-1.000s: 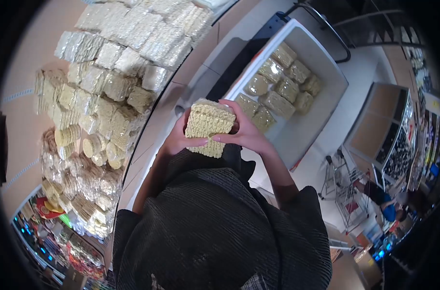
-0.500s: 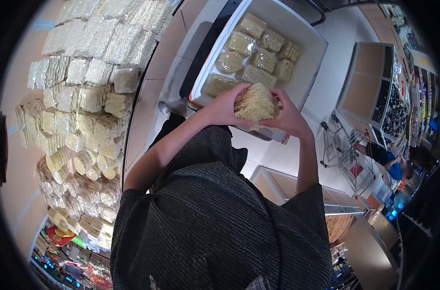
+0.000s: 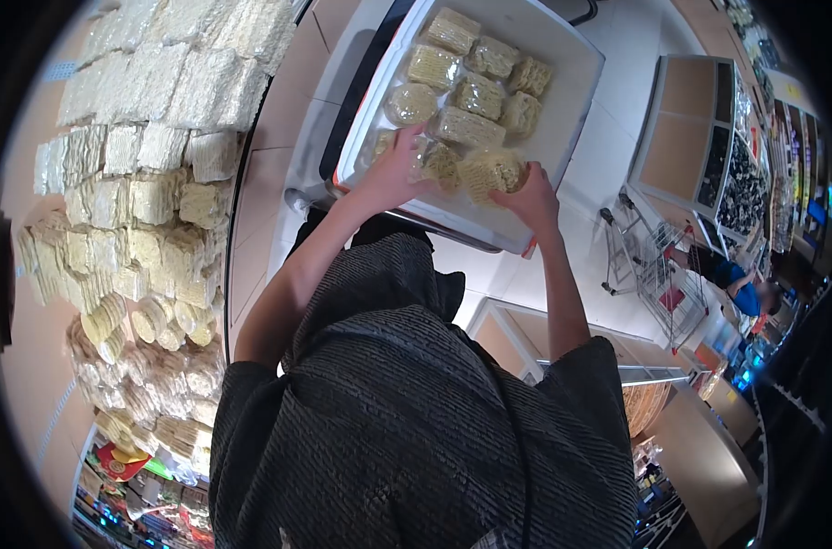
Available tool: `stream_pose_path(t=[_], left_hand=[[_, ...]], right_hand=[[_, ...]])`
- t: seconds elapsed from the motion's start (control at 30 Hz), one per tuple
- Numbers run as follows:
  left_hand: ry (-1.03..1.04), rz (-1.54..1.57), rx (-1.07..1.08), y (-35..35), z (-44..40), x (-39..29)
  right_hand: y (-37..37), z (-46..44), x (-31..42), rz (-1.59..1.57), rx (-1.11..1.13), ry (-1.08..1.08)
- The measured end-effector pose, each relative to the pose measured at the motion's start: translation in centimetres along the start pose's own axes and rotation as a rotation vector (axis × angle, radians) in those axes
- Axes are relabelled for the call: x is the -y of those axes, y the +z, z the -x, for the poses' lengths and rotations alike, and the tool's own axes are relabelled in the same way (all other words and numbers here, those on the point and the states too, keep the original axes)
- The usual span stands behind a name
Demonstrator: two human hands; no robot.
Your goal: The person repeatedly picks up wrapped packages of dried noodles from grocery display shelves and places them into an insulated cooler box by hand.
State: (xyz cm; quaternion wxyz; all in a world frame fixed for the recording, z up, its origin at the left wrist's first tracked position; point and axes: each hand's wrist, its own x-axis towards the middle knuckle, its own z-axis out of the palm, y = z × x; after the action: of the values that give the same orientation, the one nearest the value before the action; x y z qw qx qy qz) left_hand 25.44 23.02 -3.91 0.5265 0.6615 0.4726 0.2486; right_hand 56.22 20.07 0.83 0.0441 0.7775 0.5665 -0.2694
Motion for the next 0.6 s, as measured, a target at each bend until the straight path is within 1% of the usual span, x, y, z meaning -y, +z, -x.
stream_pose_path(t=[0.1, 0.2, 0.3, 0.4, 0.5, 0.6], left_hand=[[-0.048, -0.039, -0.018, -1.0, 1.5, 1.2], [-0.063, -0.067, -0.031, -1.0, 2.1, 2.1], [-0.052, -0.097, -0.021, -0.8, 2.2, 2.2], [-0.064, -0.084, 0.019, -1.1, 2.5, 1.7], [-0.048, -0.057, 0.008, -1.2, 3.0, 1.8], [-0.012, 0.007, -0.032, -1.7, 3.8, 1.5]], right_hand=[[1.6, 0.4, 0.0, 0.028, 0.011, 0.23], [3.3, 0.0, 0.3, 0.118, -0.028, 0.349], [4.7, -0.7, 0.5, 0.141, -0.065, 0.366], [5.2, -1.1, 1.3, 0.112, -0.025, 0.435], [7.4, -1.8, 0.4, 0.158, -0.07, 0.47], [9.1, -2.7, -0.4, 0.143, -0.069, 0.5]])
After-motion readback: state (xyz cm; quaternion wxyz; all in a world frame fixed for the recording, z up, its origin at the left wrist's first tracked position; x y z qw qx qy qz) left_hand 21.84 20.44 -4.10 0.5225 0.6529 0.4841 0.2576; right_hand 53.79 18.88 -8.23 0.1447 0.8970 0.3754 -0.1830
